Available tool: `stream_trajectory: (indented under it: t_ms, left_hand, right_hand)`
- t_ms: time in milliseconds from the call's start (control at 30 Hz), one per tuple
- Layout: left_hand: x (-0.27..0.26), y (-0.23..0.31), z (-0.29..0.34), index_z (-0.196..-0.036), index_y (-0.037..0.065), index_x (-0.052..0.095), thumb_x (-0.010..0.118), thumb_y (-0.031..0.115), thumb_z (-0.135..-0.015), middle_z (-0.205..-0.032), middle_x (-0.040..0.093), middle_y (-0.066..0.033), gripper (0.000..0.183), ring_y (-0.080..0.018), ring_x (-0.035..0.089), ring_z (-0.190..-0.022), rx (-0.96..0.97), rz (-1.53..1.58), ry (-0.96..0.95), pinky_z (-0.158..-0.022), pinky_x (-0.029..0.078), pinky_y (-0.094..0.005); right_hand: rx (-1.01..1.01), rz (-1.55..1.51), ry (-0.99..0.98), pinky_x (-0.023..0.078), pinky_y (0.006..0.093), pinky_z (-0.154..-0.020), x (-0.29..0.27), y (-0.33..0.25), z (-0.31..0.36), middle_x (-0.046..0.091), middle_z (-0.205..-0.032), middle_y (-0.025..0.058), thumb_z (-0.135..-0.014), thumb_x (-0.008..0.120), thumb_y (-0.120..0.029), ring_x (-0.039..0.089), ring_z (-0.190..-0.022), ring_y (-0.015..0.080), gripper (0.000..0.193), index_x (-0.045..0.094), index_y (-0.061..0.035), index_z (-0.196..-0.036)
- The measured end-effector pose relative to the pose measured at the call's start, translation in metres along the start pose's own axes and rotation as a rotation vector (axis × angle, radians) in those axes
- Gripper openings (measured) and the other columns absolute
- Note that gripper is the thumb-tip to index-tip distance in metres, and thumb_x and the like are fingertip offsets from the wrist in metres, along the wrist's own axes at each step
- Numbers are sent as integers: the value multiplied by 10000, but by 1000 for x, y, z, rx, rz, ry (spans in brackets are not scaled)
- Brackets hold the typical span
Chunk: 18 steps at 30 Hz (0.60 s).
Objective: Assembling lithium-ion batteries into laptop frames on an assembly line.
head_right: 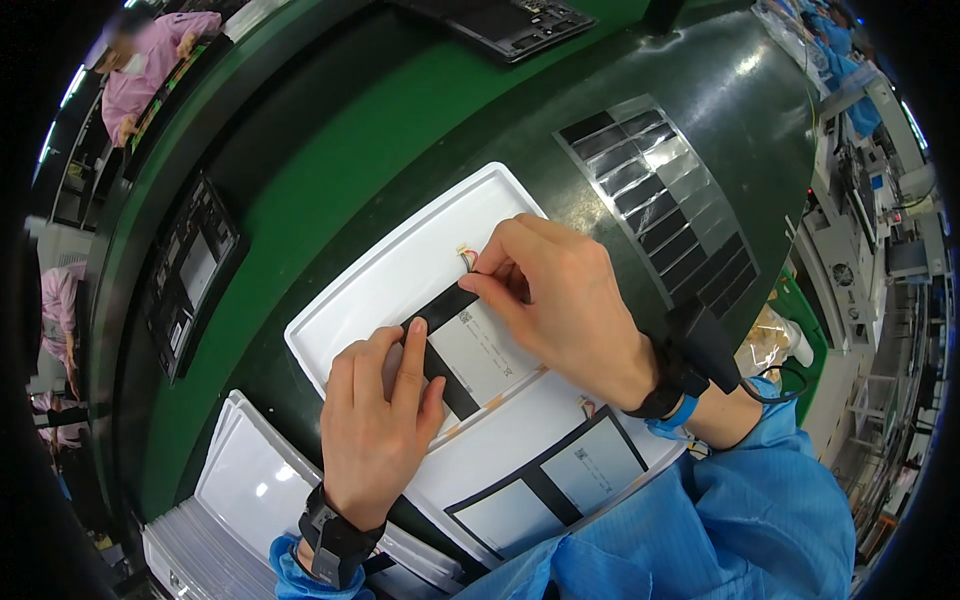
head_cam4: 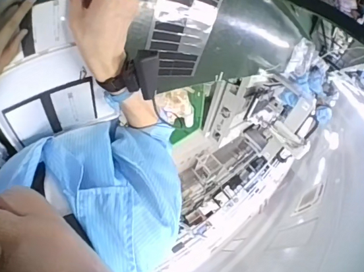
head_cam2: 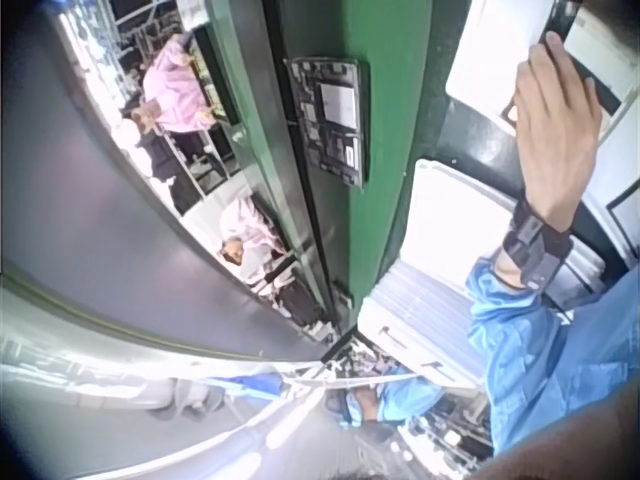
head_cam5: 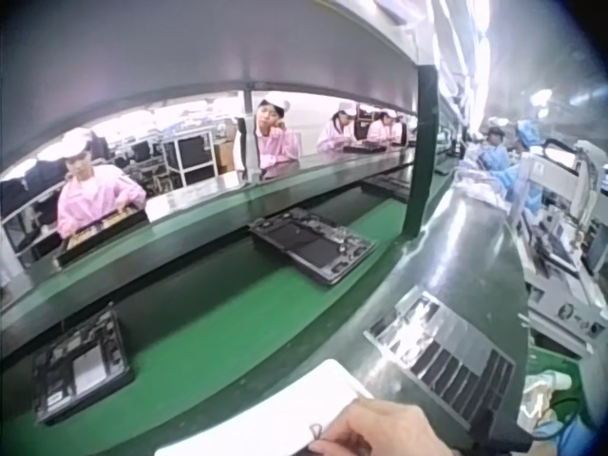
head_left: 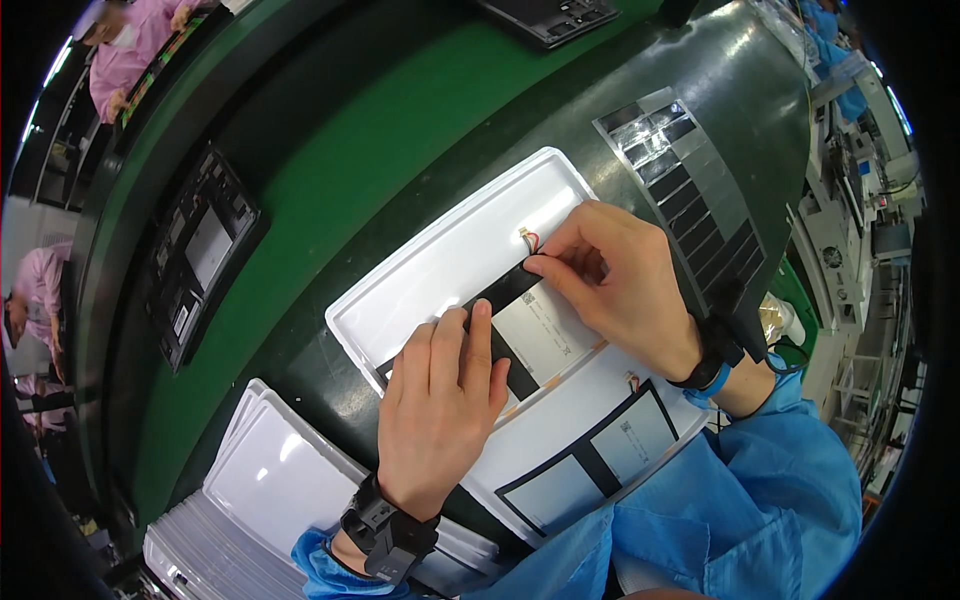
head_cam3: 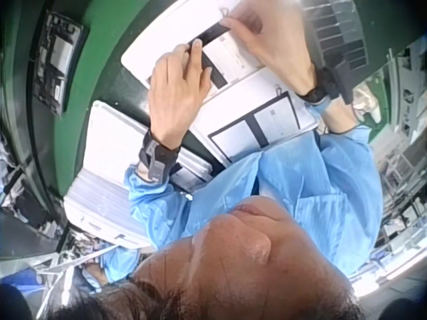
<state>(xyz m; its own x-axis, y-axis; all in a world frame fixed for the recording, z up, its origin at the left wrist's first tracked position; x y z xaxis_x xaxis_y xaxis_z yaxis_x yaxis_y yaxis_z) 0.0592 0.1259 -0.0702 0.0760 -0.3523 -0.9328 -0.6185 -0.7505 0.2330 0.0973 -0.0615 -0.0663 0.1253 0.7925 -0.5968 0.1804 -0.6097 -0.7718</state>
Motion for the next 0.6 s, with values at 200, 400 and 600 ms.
stream_trajectory:
  t_ms: [200,400,600]
  left_hand:
    - [-1,3,-2,-1281,-13,676,795,70,-773,-1228,585,-125,528,-309,591,-1029,16,0,17,-824,552,-396]
    - [-1,6,-4,-1270,-29,676,791,52,-772,-1213,596,-135,517,-310,595,-1023,50,5,44,-822,554,-395]
    - [-4,7,-1,-1272,-25,684,778,38,-794,-1181,612,-151,492,-312,601,-1035,80,4,56,-831,558,-391]
  right_hand:
    - [36,266,48,554,368,-805,-17,-7,-2,626,-1160,171,-852,785,-52,667,-1008,302,357,645,-44,-1180]
    - [-378,455,-313,375,485,-1157,-2,-23,31,433,-1571,160,-905,739,-139,355,-1484,397,592,556,-191,-1465]
    - [-235,464,46,358,512,-1168,-100,14,35,434,-1580,180,-953,689,-225,312,-1512,425,515,568,-63,-1427]
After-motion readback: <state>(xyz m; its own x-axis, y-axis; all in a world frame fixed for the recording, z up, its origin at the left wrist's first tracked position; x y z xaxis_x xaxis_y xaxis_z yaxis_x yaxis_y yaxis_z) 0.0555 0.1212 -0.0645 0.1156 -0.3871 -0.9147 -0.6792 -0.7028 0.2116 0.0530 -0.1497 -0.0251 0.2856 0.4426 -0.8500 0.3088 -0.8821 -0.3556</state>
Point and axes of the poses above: each hand's wrist, its own z-axis away from the middle knuckle, its own x-axis out of the palm, y = z × x, the point moved 5 cm from there along -z, towards the middle knuckle
